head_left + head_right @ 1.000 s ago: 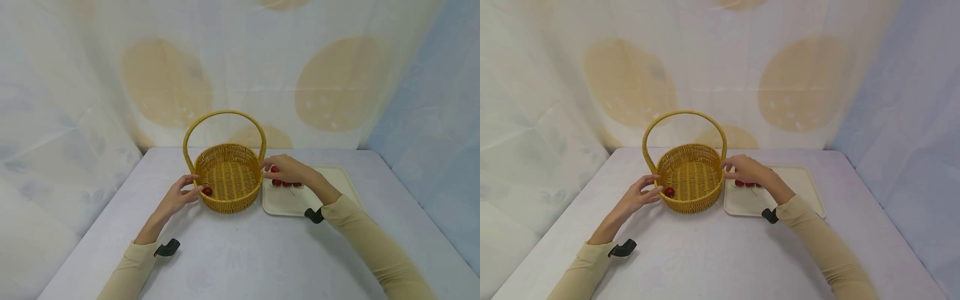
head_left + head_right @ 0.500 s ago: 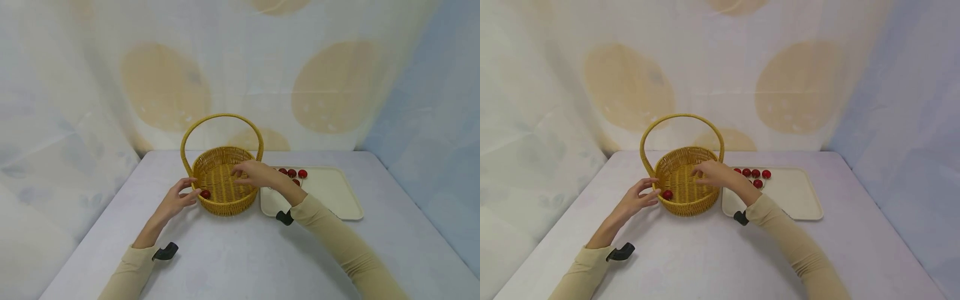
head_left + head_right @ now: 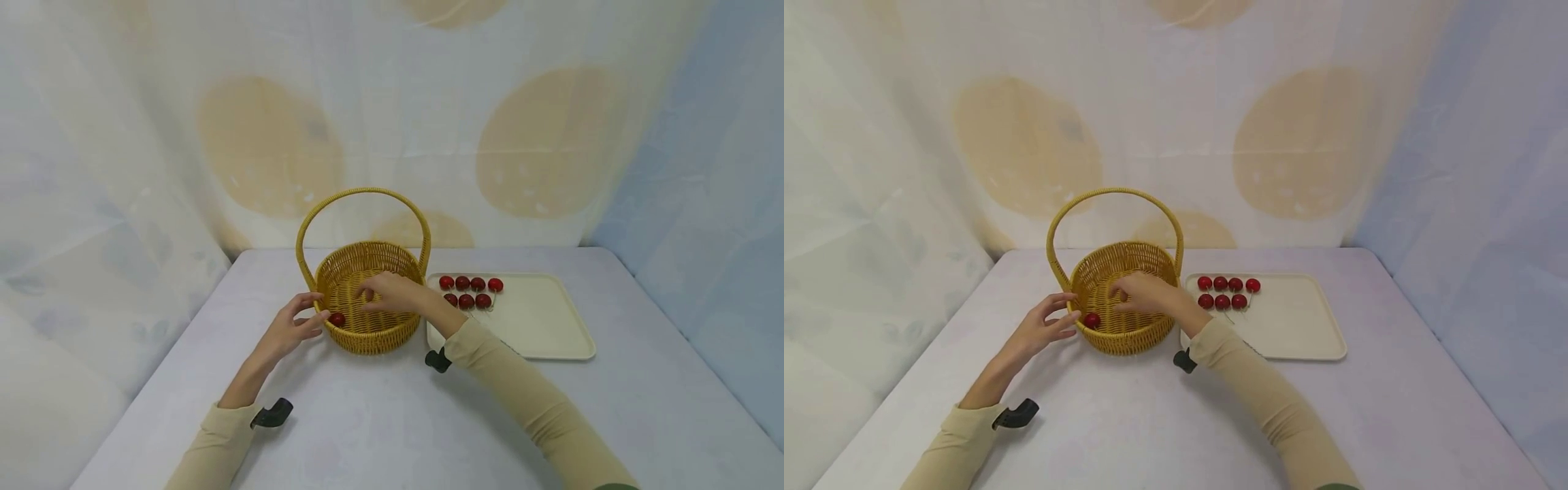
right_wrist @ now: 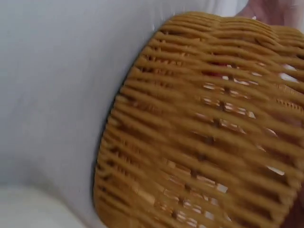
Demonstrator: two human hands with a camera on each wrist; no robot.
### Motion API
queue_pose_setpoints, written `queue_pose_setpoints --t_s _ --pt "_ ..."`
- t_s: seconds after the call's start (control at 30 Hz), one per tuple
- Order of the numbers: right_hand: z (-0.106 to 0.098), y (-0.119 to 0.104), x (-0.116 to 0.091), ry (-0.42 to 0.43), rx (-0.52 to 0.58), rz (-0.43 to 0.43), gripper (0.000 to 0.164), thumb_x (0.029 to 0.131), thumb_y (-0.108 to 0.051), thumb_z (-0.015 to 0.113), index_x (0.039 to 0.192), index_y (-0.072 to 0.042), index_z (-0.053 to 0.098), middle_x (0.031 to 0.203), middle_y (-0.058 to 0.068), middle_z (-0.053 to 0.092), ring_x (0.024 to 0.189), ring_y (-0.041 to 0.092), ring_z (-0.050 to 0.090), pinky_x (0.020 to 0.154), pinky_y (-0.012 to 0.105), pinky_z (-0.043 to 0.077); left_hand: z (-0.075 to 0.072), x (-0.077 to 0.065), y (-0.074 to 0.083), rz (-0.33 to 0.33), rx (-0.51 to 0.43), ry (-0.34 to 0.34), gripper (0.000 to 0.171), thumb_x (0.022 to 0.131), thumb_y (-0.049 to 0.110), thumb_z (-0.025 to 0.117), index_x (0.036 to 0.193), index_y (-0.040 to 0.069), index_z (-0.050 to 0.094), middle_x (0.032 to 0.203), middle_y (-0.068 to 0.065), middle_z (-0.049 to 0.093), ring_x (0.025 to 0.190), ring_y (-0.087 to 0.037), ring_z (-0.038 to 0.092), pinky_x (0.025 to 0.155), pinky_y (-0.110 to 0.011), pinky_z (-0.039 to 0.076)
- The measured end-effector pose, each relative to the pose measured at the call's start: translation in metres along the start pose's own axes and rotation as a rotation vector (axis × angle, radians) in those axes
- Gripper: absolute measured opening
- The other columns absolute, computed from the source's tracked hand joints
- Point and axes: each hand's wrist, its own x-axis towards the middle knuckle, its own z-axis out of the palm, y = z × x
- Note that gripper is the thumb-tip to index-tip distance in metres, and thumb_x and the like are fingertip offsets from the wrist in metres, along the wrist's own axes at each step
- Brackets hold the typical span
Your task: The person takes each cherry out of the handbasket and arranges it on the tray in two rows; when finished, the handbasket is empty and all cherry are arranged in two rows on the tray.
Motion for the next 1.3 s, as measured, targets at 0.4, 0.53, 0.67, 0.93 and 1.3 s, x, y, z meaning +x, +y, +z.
queue_pose_setpoints --t_s 0.4,0.53,0.67,0.93,1.3 --pt "0.028 -0.022 0.032 -0.045 0.025 -0.008 0.044 0.095 -0.026 0.066 0.134 -0.01 0.056 0.114 0.007 0.07 0.099 0.016 0.067 0.082 0.025 0.056 -0.004 -0.002 -0.001 0.0 0.016 0.003 0.062 0.095 0.041 0.063 0.144 0.013 0.039 0.15 -0.022 0.038 0.117 -0.041 0.061 0.09 -0.047 0.058" --pt "0.037 -0.024 0.039 -0.057 0.045 -0.009 0.042 0.095 -0.023 0.065 0.134 -0.011 0.056 0.119 0.006 0.069 0.105 0.017 0.067 0.087 0.025 0.056 -0.004 -0.003 0.001 0.008 0.024 0.004 0.061 0.095 0.04 0.063 0.144 0.012 0.039 0.149 -0.023 0.038 0.118 -0.042 0.061 0.09 -0.046 0.058" --pt "0.044 -0.022 0.043 -0.069 0.03 -0.002 0.039 0.097 -0.025 0.063 0.133 -0.012 0.057 0.119 0.003 0.069 0.108 0.015 0.066 0.09 0.024 0.055 -0.003 -0.003 0.0 0.008 0.021 -0.004 0.061 0.096 0.039 0.063 0.144 0.011 0.038 0.15 -0.023 0.037 0.119 -0.042 0.06 0.091 -0.047 0.058" --pt "0.048 -0.017 0.047 -0.054 0.044 0.007 0.031 0.095 -0.02 0.065 0.125 -0.013 0.063 0.117 0.0 0.07 0.108 0.013 0.066 0.094 0.023 0.055 -0.004 -0.001 -0.001 0.014 0.018 -0.003 0.063 0.095 0.041 0.063 0.145 0.011 0.038 0.15 -0.023 0.037 0.119 -0.042 0.06 0.09 -0.047 0.058" --pt "0.049 -0.012 0.046 -0.035 0.064 -0.008 0.031 0.094 -0.021 0.067 0.124 -0.012 0.064 0.116 0.0 0.07 0.105 0.011 0.067 0.09 0.021 0.055 -0.004 -0.001 0.0 0.01 0.011 -0.003 0.063 0.095 0.04 0.063 0.145 0.011 0.038 0.151 -0.023 0.037 0.119 -0.043 0.06 0.089 -0.045 0.059"
